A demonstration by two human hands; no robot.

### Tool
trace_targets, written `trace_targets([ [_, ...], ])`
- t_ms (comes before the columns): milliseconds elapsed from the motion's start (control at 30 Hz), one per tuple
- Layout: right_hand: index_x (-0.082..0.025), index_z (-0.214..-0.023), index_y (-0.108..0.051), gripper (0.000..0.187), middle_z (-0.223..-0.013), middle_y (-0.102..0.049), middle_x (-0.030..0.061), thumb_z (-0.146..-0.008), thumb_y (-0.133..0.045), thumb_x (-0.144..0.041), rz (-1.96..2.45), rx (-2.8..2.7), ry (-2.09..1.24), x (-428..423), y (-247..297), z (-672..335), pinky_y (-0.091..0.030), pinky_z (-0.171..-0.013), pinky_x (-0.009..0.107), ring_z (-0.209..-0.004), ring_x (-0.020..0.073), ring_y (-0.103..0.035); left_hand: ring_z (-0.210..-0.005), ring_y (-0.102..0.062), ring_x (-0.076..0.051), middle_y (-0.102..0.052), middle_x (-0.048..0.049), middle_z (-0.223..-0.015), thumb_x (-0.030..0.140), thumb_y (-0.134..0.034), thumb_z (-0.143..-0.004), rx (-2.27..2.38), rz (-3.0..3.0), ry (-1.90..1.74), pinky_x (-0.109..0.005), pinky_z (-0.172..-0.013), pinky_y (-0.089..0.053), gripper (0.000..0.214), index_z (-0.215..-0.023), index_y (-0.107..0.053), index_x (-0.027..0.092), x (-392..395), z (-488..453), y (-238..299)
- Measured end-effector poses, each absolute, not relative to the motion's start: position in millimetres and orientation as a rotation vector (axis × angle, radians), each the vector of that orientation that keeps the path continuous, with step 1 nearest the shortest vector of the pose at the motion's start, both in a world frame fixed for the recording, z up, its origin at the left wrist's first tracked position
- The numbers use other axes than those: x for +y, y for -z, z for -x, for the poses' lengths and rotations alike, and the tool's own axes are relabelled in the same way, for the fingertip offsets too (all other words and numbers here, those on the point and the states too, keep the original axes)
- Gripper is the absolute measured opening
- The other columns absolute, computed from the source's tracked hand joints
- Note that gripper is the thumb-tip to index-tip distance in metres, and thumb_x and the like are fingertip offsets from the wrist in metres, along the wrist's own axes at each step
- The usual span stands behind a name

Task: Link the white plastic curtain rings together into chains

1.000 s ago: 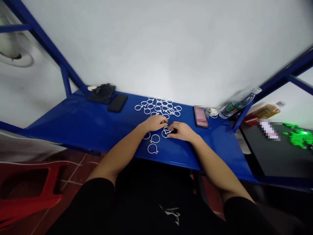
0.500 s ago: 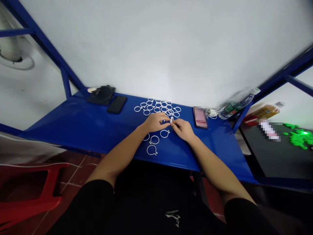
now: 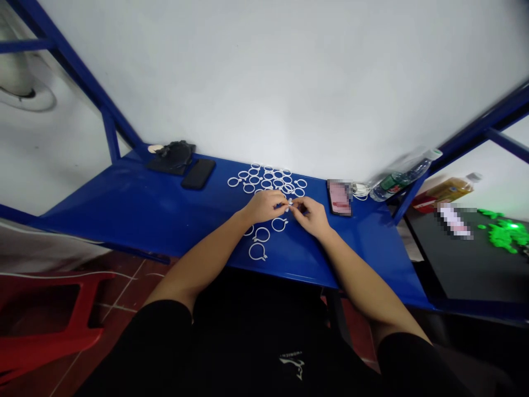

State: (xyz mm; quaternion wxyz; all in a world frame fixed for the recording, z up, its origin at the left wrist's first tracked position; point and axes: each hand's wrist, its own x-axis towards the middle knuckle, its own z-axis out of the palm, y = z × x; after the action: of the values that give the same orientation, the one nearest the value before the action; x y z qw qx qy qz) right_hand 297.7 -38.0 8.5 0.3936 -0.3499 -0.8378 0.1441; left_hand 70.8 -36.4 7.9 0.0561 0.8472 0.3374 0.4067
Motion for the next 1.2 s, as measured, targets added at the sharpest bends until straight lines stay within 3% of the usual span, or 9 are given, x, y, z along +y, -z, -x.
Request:
trace_targets([
  [133,-0.023,-0.103,-0.073,0.014,-0.085,-0.075,0.0044,-0.101,-0.063,-0.033,0.857,-2.167,-0.306,-38,-8,-297,-0.052,-0.067,0.030,-0.074,0.0188,-0.069,-0.073,-0.066,-0.012,-0.076,-0.0019,-0.086,0.031,-0.064,-0.098,1.067,-2.564,-1.223,-0.026,-0.069,-0.051,0.019,-0.088,-0.076,0.022,-36,-70,-8],
  [300,-0.023,-0.105,-0.073,0.016,-0.091,-0.078,0.0060,-0.103,-0.060,-0.032,0.847,-2.186,-0.307,-38,-9,-298,-0.055,-0.073,0.032,-0.080,0.0202,-0.072,-0.083,-0.070,-0.014,-0.077,-0.0030,-0.092,0.031,-0.061,-0.102,1.038,-2.580,-1.181,-0.028,-0.075,-0.053,0.019,-0.103,-0.079,0.023,-35,-69,-7],
  [633,-0.023,-0.105,-0.072,0.019,-0.097,-0.079,0.0067,-0.104,-0.055,-0.030,0.904,-2.239,-0.288,-40,-13,-298,-0.056,-0.078,0.033,-0.087,0.0218,-0.073,-0.090,-0.071,-0.016,-0.078,-0.0043,-0.098,0.034,-0.055,-0.106,1.032,-2.556,-1.068,-0.030,-0.082,-0.054,0.026,-0.102,-0.079,0.023,-34,-68,-9],
  [767,-0.022,-0.111,-0.073,0.023,-0.103,-0.078,0.0098,-0.105,-0.053,-0.030,1.117,-2.298,-0.080,-36,-20,-303,-0.053,-0.082,0.034,-0.094,0.0249,-0.072,-0.091,-0.071,-0.017,-0.078,-0.0040,-0.099,0.039,-0.066,-0.100,1.131,-2.484,-0.974,-0.032,-0.084,-0.054,0.022,-0.109,-0.079,0.023,-34,-63,-11],
  [967,-0.019,-0.114,-0.076,0.023,-0.109,-0.077,0.0124,-0.099,-0.060,-0.026,1.348,-2.480,-0.009,-22,-22,-313,-0.050,-0.087,0.037,-0.100,0.0287,-0.069,-0.091,-0.070,-0.021,-0.076,-0.0030,-0.101,0.053,-0.086,-0.078,1.158,-2.423,-0.494,-0.032,-0.077,-0.051,0.044,-0.110,-0.080,0.023,-34,-60,-8],
  [1067,-0.019,-0.107,-0.076,0.021,-0.105,-0.077,0.0118,-0.099,-0.060,-0.029,1.396,-2.422,-0.045,-21,-21,-313,-0.048,-0.085,0.035,-0.100,0.0272,-0.068,-0.091,-0.069,-0.020,-0.074,-0.0033,-0.100,0.046,-0.082,-0.085,1.159,-2.429,-0.419,-0.030,-0.075,-0.048,0.032,-0.106,-0.080,0.023,-33,-62,-7],
  [1200,-0.022,-0.095,-0.075,0.021,-0.089,-0.077,0.0065,-0.099,-0.061,-0.036,1.505,-2.418,-0.174,-25,-23,-311,-0.044,-0.071,0.031,-0.082,0.0232,-0.068,-0.087,-0.067,-0.017,-0.074,-0.0032,-0.097,0.031,-0.069,-0.096,1.167,-2.466,-0.427,-0.029,-0.074,-0.046,0.015,-0.095,-0.080,0.022,-32,-60,-8],
])
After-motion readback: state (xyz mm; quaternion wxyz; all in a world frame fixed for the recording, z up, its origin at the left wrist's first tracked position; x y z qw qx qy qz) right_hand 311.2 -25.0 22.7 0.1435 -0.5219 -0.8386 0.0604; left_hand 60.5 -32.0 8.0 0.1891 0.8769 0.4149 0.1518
